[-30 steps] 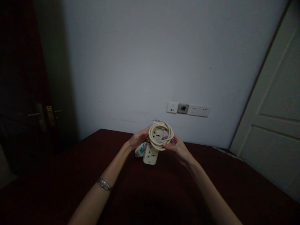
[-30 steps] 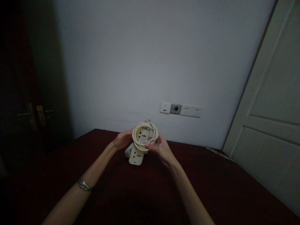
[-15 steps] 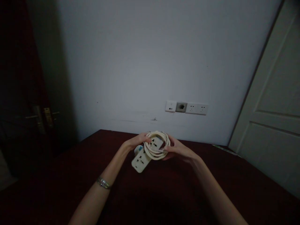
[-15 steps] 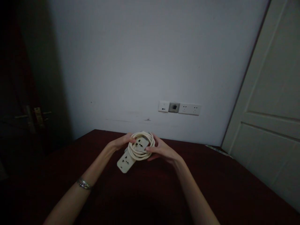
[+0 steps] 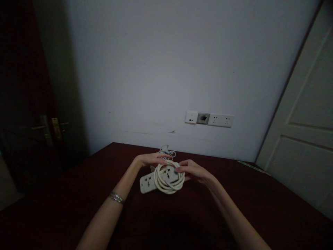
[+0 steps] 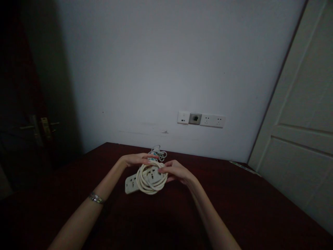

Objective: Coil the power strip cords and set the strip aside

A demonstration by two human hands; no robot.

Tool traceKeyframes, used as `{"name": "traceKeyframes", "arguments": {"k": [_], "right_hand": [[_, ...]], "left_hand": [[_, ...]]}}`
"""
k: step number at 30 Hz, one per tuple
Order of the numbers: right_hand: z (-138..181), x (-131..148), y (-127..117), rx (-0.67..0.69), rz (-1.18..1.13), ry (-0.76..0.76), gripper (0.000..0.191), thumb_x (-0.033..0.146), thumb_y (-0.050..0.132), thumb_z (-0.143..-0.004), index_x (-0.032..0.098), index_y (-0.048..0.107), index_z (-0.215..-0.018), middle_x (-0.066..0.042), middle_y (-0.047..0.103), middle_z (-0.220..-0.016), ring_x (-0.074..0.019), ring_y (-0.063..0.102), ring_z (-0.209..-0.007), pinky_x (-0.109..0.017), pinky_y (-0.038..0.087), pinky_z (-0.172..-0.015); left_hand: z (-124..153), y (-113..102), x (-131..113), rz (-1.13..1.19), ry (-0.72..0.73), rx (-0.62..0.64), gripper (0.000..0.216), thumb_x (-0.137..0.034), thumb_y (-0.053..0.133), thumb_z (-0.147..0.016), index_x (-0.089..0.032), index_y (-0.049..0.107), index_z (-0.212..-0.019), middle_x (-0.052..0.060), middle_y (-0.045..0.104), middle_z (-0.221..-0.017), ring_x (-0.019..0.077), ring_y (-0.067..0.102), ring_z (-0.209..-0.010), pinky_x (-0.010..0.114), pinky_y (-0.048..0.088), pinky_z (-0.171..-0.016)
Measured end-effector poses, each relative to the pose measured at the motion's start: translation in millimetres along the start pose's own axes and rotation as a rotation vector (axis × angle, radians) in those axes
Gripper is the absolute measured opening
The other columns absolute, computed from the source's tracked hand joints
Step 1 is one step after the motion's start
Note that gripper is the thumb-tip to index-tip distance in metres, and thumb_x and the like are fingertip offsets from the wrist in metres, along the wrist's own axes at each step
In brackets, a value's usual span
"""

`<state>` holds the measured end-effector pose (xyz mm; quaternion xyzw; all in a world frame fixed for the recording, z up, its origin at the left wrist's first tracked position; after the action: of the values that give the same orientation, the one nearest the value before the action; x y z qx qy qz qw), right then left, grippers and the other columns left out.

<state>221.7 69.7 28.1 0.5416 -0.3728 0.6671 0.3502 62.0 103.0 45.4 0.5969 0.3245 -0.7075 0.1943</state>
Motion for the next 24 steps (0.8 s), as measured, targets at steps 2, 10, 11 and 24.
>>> {"name": "traceKeyframes", "arguments": {"k": [2,10,11,24], "right_hand": [[-9.7,-10.1,-1.2,-0.055,-0.029,0.016,0.027,0.029,0.073,-0.061,0.01,0.065,-0.078,-0.006,0.067,-0.071,-0.0121,0.062,-0.061,-0.023,0.052,-0.055],[-24.1,-22.9,-21.7,-0.362,-0.434,-0.045,0.018,0.024,0.07,-0.067,0.01,0.065,-0.077,-0.006,0.067,-0.069,-0.0123,0.062,-0.059,-0.025,0.055,-0.059],[-25.2,-23.7,-24.7,-0.413,-0.506,-0.058,0.016,0.022,0.069,-0.067,0.01,0.064,-0.077,-0.006,0.067,-0.069,-0.0129,0.063,-0.059,-0.025,0.055,-0.059],[-31.0,-22.2,-12.4,-0.456,-0.805,-0.273,0.021,0.006,0.061,-0.06,0.011,0.063,-0.08,-0.007,0.07,-0.076,-0.0166,0.064,-0.066,-0.029,0.055,-0.064]], "left_hand": [[-3.2,-11.4,3.3,-0.029,0.034,-0.11,0.054,-0.042,0.067,-0.066,-0.015,0.058,-0.112,0.01,0.065,-0.099,0.0176,0.06,-0.084,0.028,0.046,-0.072],[7.9,-72.1,-15.6,-0.288,0.236,-1.156,0.033,-0.039,0.042,-0.08,-0.013,0.058,-0.072,0.004,0.06,-0.066,0.0135,0.055,-0.061,0.023,0.04,-0.056],[11.8,-74.3,-17.8,-0.336,0.226,-1.231,0.037,-0.042,0.039,-0.081,-0.013,0.057,-0.065,0.003,0.057,-0.06,0.0137,0.054,-0.058,0.023,0.039,-0.054],[-32.9,-5.4,-10.1,-0.258,0.307,-0.663,0.046,-0.052,0.064,-0.067,-0.012,0.064,-0.09,0.007,0.065,-0.086,0.0173,0.059,-0.077,0.025,0.045,-0.069]]}}
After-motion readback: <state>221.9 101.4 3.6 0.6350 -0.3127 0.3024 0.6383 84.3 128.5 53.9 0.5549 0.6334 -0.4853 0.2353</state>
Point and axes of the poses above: each hand's wrist, its own z-axis away from the middle knuckle, its own y-axis out of the palm, x = y × z, the point moved 5 cm from there along -z, towards the middle knuckle
